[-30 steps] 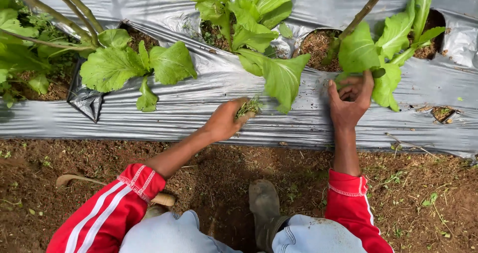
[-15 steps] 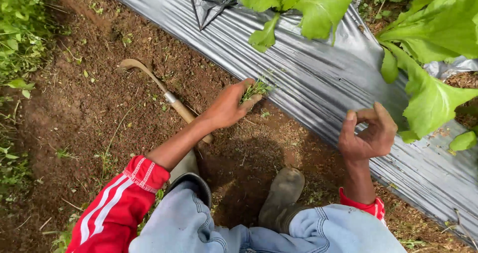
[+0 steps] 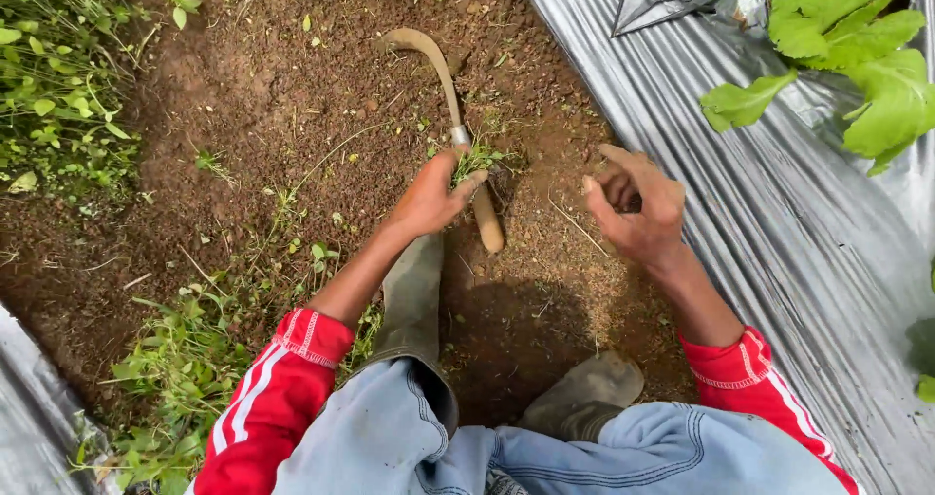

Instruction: The person weeds around leafy green plants growing through holes in a plastic mulch sheet. They pull weeds by hand from the soil and discard them on the ground between rows.

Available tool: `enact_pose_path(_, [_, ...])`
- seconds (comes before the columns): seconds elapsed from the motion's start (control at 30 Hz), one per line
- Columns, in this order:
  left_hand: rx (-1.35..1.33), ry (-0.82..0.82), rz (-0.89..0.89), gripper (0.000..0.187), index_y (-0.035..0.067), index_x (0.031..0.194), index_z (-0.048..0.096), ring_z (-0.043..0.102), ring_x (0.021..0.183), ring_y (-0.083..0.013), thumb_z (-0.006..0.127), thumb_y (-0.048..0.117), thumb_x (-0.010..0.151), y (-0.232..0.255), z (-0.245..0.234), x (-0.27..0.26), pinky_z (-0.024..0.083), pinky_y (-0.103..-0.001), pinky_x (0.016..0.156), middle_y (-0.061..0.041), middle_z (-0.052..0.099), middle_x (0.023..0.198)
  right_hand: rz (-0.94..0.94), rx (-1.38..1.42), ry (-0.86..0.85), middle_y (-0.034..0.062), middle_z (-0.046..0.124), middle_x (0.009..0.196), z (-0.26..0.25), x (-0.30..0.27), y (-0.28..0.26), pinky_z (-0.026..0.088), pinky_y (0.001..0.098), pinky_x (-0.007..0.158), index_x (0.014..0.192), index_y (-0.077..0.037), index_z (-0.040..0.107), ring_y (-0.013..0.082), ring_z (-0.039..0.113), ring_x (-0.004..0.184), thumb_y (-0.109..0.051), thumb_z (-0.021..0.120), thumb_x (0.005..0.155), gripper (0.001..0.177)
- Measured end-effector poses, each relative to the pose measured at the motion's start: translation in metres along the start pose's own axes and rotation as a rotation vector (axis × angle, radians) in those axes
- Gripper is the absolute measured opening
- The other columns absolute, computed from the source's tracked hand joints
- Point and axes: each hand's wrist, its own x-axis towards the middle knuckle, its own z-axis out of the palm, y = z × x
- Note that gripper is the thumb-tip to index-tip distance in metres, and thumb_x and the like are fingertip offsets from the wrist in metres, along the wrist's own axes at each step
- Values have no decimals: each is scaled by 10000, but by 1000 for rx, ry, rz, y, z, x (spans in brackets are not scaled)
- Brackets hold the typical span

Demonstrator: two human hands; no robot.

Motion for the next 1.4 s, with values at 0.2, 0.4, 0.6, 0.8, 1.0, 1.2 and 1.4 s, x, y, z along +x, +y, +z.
enact_pose_path(0.2, [-9, 133, -185, 501, -197, 1373, 456, 735, 950, -282, 595, 166, 1056, -8, -41, -38, 535, -530, 1006, -402, 499, 1396, 110, 11, -493, 180, 709, 807, 88, 50, -14, 511, 316, 462, 1264, 72, 700, 229, 609, 531, 12, 754, 915, 358])
enact_pose_path(0.4, [-74, 214, -321, 580, -152, 1454, 397, 441, 1413, -440, 593, 226, 1060, -59, -51, -72, 343, -576, 1193, -371, 440, 1482, 113, 63, -819, 194, 695, 890, 178, 72, -18, 556, 344, 569, 1290, 61, 669, 256, 645, 609, -14, 735, 950, 355])
enact_pose_path(0.6, [6, 209, -378, 551, -90, 1386, 516, 531, 1325, -452, 720, 200, 964, -83, -57, -74, 430, -609, 1125, -309, 538, 1380, 237, -57, -1079, 136, 677, 1003, 231, 66, -14, 569, 322, 624, 1279, -30, 673, 225, 679, 754, -125, 726, 977, 321])
enact_pose_path(0.8, [185, -52, -422, 608, -88, 1362, 560, 532, 1332, -445, 660, 383, 991, -57, -84, -58, 398, -613, 1149, -316, 508, 1419, 340, -115, -1059, 127, 643, 1054, 216, 57, 5, 589, 338, 662, 1292, -55, 657, 229, 695, 826, -160, 679, 999, 312])
enact_pose_path(1.0, [530, 42, -411, 143, 180, 987, 788, 748, 965, -360, 778, 293, 900, -103, -70, -28, 597, -543, 860, -114, 752, 993, 441, -124, -932, 130, 633, 1054, 176, 26, 27, 571, 296, 581, 1298, -7, 628, 195, 686, 768, -190, 601, 1042, 316])
enact_pose_path(1.2, [615, 55, -229, 123, 187, 1078, 740, 702, 621, -129, 672, 279, 1035, -28, -75, 14, 559, -274, 661, -24, 772, 805, 499, -296, -826, 126, 618, 1066, 95, 77, -2, 590, 308, 583, 1302, -4, 621, 203, 683, 772, -237, 583, 1060, 337])
enact_pose_path(1.4, [614, 25, 296, 264, 47, 1151, 736, 582, 361, -113, 525, 186, 1074, 4, -43, 80, 411, -235, 265, -160, 757, 1025, 503, -459, -555, 30, 625, 1057, 15, 62, -17, 314, 226, 382, 1285, -105, 630, 113, 432, 558, -304, 559, 1049, 316])
